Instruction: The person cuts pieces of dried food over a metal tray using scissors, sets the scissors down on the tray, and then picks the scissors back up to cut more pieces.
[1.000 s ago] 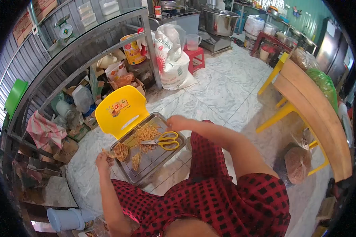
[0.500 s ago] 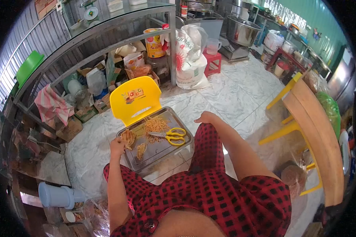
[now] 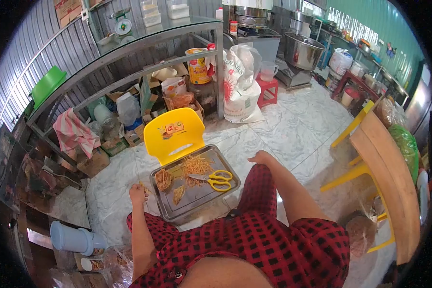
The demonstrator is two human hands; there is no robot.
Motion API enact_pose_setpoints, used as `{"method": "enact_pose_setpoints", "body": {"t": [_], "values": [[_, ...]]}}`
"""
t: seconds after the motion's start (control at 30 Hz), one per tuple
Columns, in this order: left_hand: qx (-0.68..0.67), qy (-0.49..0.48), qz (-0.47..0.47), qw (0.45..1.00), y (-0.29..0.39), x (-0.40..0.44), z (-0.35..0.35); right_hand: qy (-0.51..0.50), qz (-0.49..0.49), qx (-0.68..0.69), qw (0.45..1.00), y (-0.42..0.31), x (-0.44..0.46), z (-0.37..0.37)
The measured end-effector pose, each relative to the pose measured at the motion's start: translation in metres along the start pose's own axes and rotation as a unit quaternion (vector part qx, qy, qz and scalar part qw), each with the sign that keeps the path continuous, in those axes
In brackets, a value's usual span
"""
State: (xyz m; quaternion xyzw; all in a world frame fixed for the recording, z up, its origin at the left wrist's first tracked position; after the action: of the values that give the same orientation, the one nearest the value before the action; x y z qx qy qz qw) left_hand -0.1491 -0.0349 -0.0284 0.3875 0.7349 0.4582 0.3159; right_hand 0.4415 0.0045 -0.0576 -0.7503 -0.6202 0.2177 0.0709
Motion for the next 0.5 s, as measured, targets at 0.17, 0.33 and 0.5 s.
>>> {"method": "enact_pose_setpoints", "body": {"t": [0.17, 0.33, 0.5], "values": [[-0.013, 0.016, -0.022, 1.000, 0.011, -0.003, 0.009, 0.004, 0.093, 0.033, 0.995, 0.012, -0.022, -0.017], [-0.017, -0.006, 0.014, 1.000, 0.008, 0.006, 0.021, 0.030, 0.080, 0.030, 0.996, 0.029, -0.019, -0.009], [-0.044, -0.010, 0.011, 0.999, 0.009, 0.007, 0.023, 0.047, 0.037, 0.046, 0.997, 0.026, -0.024, -0.012]]}}
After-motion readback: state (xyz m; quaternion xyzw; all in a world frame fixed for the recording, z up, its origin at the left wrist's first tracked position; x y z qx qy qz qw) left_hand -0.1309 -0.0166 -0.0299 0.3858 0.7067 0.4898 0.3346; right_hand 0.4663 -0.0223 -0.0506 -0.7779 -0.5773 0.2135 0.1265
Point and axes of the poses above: each hand's wrist, its own x-axis towards the middle knuckle, its own z-axis out of the palm, y = z × x, the point moved 1 cm from there along x, towards the middle knuckle, and after that the axes turned 7 degrees about y, right-handed, at the moved point
